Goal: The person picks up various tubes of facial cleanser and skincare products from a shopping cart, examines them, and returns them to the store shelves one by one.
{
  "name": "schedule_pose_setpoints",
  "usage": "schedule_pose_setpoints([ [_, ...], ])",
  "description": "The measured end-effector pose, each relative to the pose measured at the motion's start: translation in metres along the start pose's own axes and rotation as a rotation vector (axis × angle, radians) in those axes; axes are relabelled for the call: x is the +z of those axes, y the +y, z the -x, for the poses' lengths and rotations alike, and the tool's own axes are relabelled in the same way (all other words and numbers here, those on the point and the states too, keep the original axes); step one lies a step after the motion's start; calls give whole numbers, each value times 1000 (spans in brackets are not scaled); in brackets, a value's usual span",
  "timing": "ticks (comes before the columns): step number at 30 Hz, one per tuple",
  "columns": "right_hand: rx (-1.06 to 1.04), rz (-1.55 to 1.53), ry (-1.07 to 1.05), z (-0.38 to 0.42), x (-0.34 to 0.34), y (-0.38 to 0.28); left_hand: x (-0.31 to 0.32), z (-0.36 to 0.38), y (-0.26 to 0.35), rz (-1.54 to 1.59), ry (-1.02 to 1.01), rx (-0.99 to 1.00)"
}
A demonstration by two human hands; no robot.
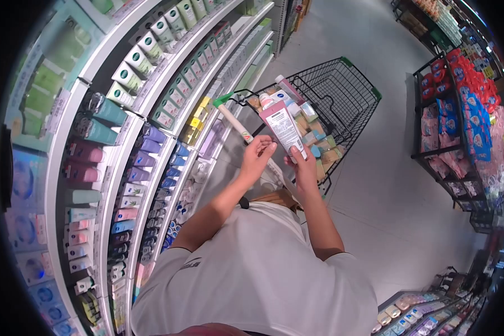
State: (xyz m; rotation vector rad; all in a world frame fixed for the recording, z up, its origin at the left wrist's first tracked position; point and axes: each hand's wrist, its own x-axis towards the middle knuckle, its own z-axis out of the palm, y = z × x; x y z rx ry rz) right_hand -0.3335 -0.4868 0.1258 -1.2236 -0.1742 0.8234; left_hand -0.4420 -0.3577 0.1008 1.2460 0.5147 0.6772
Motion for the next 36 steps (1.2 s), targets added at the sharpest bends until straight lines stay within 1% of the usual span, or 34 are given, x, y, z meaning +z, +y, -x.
schedule_pose_setpoints([
  [1,32,-20,-76,8,17,2,-8,3,7,56,-6,81],
  [4,95,-24,-239,23,60,10,-41,23,31,33,97,129],
  [6,146,-17,-369,30,83,19,-65,42,52,142,136,73],
  [7,164,2,-425,34,95,26,-77,51,55,141,190,101],
  [11,162,128,-576,53,140,49,-117,89,74,175,331,161],
  [13,166,177,-663,68,162,56,-136,110,81,196,398,152],
  [14,225,165,-693,75,172,60,-145,121,83,232,399,187],
  [17,277,240,-779,101,205,76,-170,153,80,249,501,209],
  [19,290,277,-850,114,222,92,-187,181,92,230,553,244],
  [21,417,234,-1031,126,238,106,-201,211,107,474,566,119],
  [22,449,204,-1076,136,246,112,-206,221,113,530,646,83],
  [23,462,215,-1097,145,255,116,-217,234,114,535,670,96],
  [25,643,83,-1197,162,272,124,-242,265,115,571,480,118],
  [27,692,122,-1199,179,282,134,-254,282,118,599,511,140],
  [29,736,116,-1206,194,295,140,-262,301,129,623,487,188],
  [30,733,137,-1229,201,301,140,-262,305,137,630,560,160],
  [31,738,142,-1222,204,305,144,-271,316,138,601,466,201],
  [33,533,260,-1294,211,313,148,-273,314,145,519,529,267],
  [34,503,258,-1221,219,317,145,-274,314,148,523,519,264],
  [35,497,261,-1209,220,319,144,-274,314,150,482,575,298],
  [36,432,331,-1197,221,321,141,-274,313,150,444,631,330],
])
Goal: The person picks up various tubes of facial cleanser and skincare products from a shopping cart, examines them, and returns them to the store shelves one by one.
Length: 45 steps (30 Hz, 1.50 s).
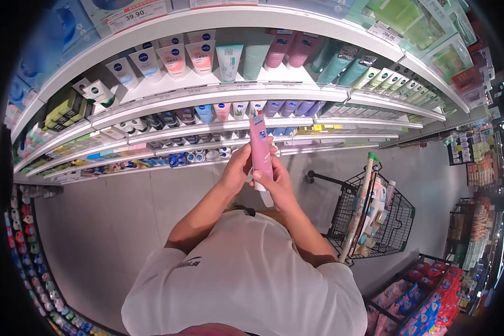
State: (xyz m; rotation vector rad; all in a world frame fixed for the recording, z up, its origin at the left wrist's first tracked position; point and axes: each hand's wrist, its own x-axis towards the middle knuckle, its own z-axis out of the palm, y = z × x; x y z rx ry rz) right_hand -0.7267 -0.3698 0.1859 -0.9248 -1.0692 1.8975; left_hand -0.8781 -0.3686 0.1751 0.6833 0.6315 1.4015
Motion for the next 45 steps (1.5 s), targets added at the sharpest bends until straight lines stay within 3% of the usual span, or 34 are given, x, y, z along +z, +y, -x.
schedule_pose_setpoints([
  [7,-99,188,207,3,-7,-4,-8,-9,-10,-296,-34,60],
  [16,-195,231,299,-1,-40,-21,19,-56,-34,-278,-72,-11],
  [28,-481,487,310,-49,-108,-62,65,-129,-15,-633,-48,318],
  [31,-485,500,371,-58,-126,-73,70,-157,11,-768,76,451],
  [33,-373,465,306,-58,-140,-76,68,-176,24,-789,116,542],
  [36,-373,455,292,-62,-155,-72,62,-205,37,-822,140,661],
  [45,-357,414,248,-69,-193,-68,36,-265,21,-1085,216,726],
])
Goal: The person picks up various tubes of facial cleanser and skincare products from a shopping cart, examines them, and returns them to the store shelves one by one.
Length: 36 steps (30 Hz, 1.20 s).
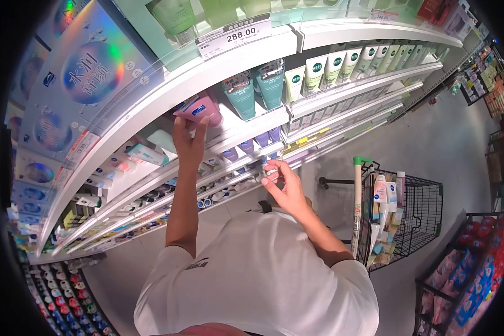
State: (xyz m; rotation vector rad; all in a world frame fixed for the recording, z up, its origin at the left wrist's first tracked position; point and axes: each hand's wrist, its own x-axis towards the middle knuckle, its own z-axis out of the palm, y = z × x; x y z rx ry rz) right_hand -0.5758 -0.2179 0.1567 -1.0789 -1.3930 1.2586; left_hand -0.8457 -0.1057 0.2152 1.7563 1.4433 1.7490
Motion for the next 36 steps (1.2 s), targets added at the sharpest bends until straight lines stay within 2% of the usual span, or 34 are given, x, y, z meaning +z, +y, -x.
schedule_pose_setpoints([
  [5,0,2,-33,-8,-15,5,8,3,-6,15,-26,18],
  [7,5,6,-43,-12,-20,5,8,6,-6,143,-50,-86],
  [10,10,10,-60,-15,-23,9,6,7,-5,103,-112,-143],
  [23,20,35,-103,-23,-37,17,5,7,2,58,-164,-140],
  [27,85,136,-81,-22,-53,86,4,8,1,66,-181,-174],
  [31,483,546,-126,6,-83,223,3,9,2,34,-196,-232],
  [33,667,895,-142,33,-98,275,5,10,-1,62,-187,-231],
  [35,978,896,-286,60,-123,323,7,9,0,88,-173,-225],
  [36,1127,714,-311,68,-135,335,7,9,1,103,-184,-239],
])
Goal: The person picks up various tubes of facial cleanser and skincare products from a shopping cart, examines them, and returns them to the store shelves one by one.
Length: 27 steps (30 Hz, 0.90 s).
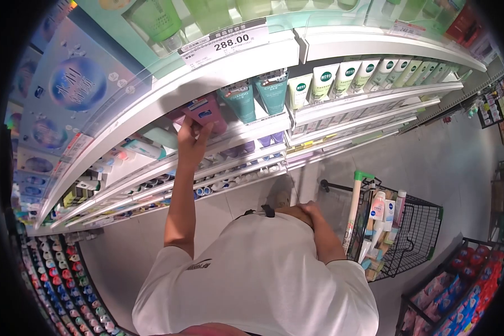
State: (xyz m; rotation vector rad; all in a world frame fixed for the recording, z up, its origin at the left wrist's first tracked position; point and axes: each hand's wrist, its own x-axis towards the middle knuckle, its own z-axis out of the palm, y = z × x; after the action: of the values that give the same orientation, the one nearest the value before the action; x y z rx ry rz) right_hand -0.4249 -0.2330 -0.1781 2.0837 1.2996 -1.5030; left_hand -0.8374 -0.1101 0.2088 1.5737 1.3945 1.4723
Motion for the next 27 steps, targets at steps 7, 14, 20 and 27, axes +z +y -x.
schedule_pose_setpoints([
  [7,-3,-137,-118,1,4,31,5,0,14,53,-37,-13],
  [14,-328,192,66,54,7,-3,12,2,11,92,-20,37],
  [20,-116,135,59,43,16,17,2,7,1,-16,-19,-17],
  [27,-42,38,295,89,13,4,-2,-1,4,-85,-20,84],
])
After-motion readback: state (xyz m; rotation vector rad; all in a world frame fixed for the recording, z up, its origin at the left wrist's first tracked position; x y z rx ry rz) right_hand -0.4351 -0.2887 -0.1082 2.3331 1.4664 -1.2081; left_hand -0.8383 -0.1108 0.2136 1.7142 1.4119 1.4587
